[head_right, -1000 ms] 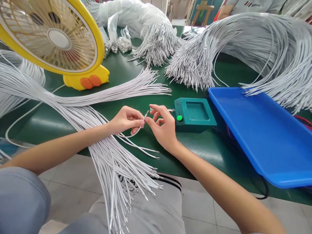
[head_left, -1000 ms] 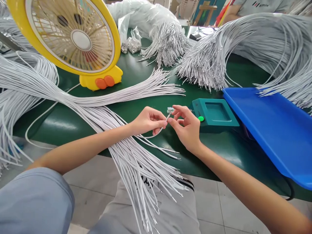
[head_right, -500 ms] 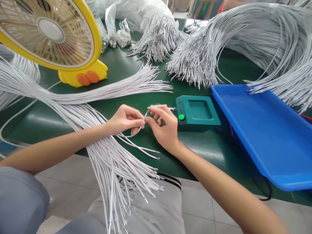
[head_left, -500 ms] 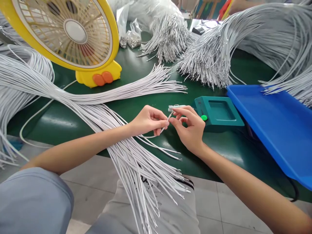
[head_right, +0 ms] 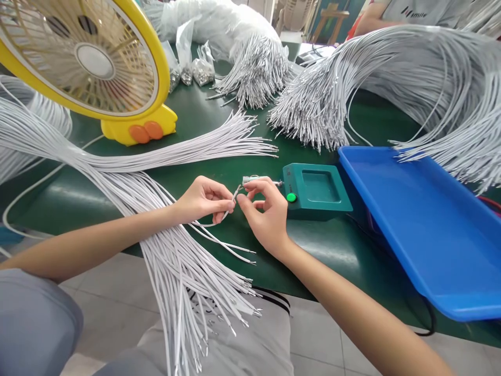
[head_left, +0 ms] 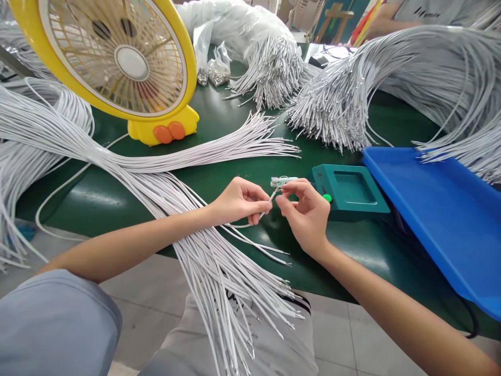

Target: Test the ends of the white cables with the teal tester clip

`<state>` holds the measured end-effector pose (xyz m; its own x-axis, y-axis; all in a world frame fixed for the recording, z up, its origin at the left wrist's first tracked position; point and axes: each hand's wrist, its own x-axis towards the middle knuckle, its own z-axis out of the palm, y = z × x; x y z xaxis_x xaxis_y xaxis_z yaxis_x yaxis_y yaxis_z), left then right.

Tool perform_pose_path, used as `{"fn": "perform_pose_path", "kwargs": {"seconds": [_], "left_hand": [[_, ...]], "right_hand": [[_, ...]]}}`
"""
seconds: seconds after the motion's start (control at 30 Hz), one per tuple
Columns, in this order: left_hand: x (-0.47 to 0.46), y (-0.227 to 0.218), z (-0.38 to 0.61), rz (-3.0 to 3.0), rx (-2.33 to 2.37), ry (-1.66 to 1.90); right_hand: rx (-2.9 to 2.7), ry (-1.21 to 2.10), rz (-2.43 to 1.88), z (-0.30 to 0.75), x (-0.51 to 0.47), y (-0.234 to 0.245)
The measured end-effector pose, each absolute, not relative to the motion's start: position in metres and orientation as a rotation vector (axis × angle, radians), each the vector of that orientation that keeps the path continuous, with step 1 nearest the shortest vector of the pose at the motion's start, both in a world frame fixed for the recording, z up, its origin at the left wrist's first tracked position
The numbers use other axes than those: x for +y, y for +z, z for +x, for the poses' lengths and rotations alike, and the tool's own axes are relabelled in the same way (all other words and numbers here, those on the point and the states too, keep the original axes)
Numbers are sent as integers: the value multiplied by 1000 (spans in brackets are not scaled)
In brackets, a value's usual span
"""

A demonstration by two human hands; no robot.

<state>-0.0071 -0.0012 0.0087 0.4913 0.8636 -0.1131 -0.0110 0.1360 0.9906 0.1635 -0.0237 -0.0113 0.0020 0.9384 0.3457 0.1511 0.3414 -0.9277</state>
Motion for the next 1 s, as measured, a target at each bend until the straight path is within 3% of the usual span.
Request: {"fn": "perform_pose_path", "kwargs": {"seconds": [0.17,1.0], "left_hand": [[-2,7,-7,1305,872,764],[-5,3,-6,1421,875,805]], "right_hand": [[-1349,1062,-1084,165,-20,-9],[-1446,1024,-1139,162,-25,-3]]}}
